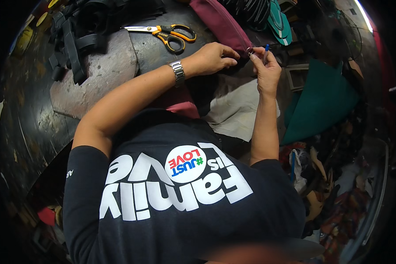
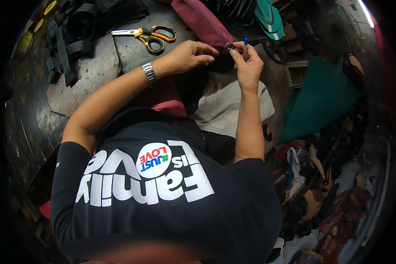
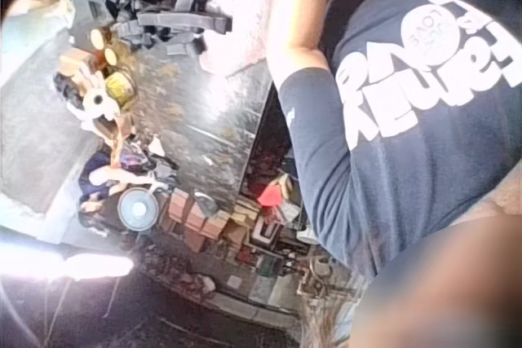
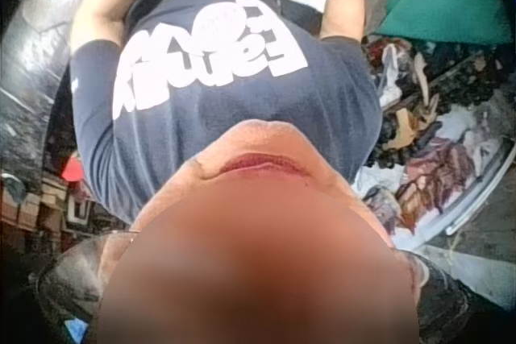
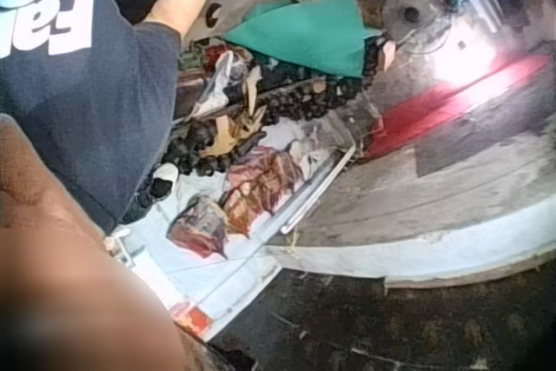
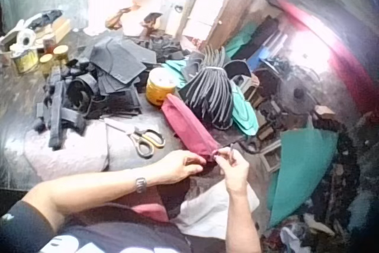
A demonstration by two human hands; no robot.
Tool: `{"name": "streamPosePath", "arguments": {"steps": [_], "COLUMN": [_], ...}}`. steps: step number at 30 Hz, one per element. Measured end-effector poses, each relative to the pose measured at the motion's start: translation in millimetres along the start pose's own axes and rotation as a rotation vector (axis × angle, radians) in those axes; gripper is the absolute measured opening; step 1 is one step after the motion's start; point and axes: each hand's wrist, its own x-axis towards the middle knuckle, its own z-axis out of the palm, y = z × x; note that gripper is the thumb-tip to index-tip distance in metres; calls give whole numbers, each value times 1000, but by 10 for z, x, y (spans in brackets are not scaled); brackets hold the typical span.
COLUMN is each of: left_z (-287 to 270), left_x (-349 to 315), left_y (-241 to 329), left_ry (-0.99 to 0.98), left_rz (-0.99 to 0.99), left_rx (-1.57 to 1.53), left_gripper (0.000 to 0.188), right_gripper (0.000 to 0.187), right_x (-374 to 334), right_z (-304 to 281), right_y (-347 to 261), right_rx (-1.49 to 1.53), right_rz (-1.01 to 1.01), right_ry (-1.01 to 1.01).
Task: The person applies a yellow paste from a jar onto black straps using a finger, then folds and presses the straps to bond them. The person repeats this process on several straps, placing each finished piece on the table.
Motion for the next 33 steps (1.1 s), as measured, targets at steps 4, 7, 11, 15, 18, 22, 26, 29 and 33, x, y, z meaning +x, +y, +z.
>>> {"name": "streamPosePath", "arguments": {"steps": [4, 7, 11, 15, 18, 22, 26, 29, 33], "left_z": [204, 344, 450, 450, 447, 418, 229, -248, -718], "left_x": [19, -51, -94, -37, 38, 55, -197, -577, -1260], "left_y": [-29, -35, 28, 59, 62, 131, 214, 193, 133], "left_ry": [2, 48, 192, 352, 346, 349, 380, 580, 644], "left_rz": [-197, -259, -234, -88, -46, -42, 169, 558, 479], "left_rx": [-514, -745, -807, -712, -521, -460, -361, 196, 555], "left_gripper": [39, 40, 37, 34, 30, 25, 20, 14, 17], "right_gripper": [12, 12, 14, 15, 15, 22, 21, 17, 13], "right_x": [-27, -192, -251, -181, -87, -109, -227, -340, -405], "right_z": [-21, 9, 10, 18, -10, 38, 54, 100, 327], "right_y": [33, 34, 11, 21, 7, -12, -137, -279, -482], "right_rx": [-2, -36, 15, 91, 152, 196, 205, 138, 45], "right_rz": [-107, -145, -182, -229, -77, 69, 67, -5, -144], "right_ry": [-112, -148, -181, -11, 101, 18, -119, -126, -187]}}
